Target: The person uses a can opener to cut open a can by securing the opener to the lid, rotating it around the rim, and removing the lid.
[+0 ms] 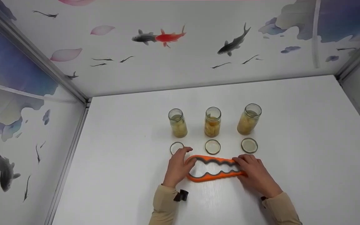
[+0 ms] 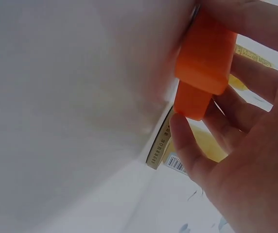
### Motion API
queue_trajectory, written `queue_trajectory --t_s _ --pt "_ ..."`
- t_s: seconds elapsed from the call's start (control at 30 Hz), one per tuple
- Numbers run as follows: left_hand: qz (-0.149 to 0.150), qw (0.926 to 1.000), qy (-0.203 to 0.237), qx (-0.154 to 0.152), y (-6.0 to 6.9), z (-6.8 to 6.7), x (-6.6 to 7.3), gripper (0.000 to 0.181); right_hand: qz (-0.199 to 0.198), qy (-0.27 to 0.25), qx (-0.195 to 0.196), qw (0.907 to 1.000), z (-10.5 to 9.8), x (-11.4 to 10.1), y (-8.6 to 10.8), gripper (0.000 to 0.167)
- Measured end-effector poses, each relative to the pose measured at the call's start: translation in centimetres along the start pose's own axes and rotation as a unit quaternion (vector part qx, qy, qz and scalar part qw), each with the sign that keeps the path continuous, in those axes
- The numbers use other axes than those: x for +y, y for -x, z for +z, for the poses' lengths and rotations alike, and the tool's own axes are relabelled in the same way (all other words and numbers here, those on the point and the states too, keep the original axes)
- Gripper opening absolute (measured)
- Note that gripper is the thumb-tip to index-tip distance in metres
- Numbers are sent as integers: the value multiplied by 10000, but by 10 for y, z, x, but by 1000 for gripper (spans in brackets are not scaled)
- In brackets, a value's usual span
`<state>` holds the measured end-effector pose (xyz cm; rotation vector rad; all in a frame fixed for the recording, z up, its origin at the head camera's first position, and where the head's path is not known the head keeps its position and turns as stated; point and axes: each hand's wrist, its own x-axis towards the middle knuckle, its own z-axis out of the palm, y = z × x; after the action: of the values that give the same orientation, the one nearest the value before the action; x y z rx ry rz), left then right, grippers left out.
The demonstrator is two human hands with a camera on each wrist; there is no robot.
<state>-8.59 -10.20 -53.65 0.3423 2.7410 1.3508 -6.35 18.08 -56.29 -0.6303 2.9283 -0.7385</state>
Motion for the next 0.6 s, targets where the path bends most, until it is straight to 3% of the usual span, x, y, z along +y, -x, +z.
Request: queue_trajectory --t_s 0.33,0.6 --pt "52 9998 -151 97 2 0 2 31 32 -269 -16 9996 -1 1 2 55" --pt "-254 9990 -372 58 1 2 5 33 -65 -471 -84 9988 -6 3 3 61"
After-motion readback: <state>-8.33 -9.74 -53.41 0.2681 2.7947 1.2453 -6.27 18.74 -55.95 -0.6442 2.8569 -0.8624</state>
